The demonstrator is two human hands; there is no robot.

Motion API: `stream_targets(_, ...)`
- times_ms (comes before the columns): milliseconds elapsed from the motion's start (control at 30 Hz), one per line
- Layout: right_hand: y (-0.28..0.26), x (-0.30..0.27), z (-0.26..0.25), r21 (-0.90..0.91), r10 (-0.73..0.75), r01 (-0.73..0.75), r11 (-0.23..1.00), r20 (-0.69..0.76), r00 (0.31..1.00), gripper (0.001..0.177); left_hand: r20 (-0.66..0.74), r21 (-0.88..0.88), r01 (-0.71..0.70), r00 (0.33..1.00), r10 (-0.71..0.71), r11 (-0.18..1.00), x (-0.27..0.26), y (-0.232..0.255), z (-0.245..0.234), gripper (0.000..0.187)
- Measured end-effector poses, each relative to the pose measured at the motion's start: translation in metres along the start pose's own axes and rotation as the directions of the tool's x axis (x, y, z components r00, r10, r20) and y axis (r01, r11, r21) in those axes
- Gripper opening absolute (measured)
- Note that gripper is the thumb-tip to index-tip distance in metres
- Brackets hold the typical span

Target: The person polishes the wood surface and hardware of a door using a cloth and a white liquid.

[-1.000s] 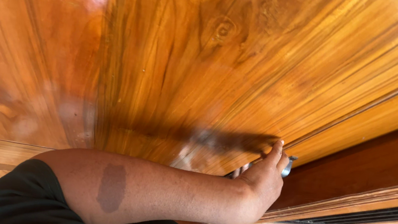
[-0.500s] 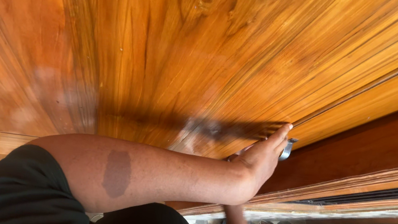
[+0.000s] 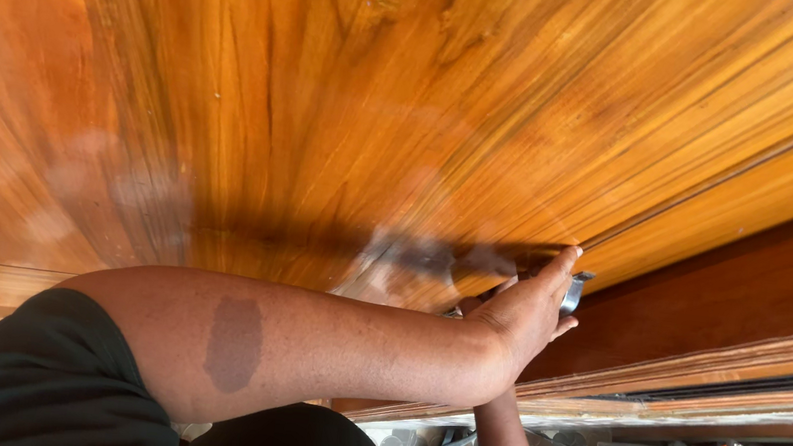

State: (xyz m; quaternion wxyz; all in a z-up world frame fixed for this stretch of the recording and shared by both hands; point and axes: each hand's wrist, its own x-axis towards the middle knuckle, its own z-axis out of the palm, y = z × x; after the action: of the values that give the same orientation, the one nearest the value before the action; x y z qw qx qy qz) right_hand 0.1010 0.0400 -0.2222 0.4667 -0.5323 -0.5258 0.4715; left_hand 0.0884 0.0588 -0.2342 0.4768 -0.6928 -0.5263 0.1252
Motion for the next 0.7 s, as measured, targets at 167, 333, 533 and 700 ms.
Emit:
stream_targets(167, 0.031, -0.018, 0.009, -0.003, 0.036, -0.036, 0.999, 0.038, 0.999, 0.061, -0.028, -0.109, -0.469, 0.883, 0.469, 0.877, -0.027, -0.112, -0.02, 0.082)
stream_targets(333, 0.056, -0.032, 0.016, -0.015, 0.047, -0.046, 0.999, 0.084, 0.995, 0.06, -0.065, -0.174, -0.557, 0.83, 0.554, 0.812, -0.047, -0.198, -0.049, 0.075)
stream_targets(533, 0.035, -0.016, 0.002, -0.009, 0.01, -0.009, 1.0, 0.048, 0.999, 0.06, -0.037, -0.116, -0.649, 0.759, 0.65, 0.752, -0.037, -0.205, -0.052, 0.068)
stream_targets(700, 0.013, 0.003, -0.002, -0.002, 0.002, -0.001, 1.0, 0.049, 0.999, 0.059, -0.057, -0.161, -0.624, 0.779, 0.624, 0.764, -0.039, -0.202, -0.049, 0.071)
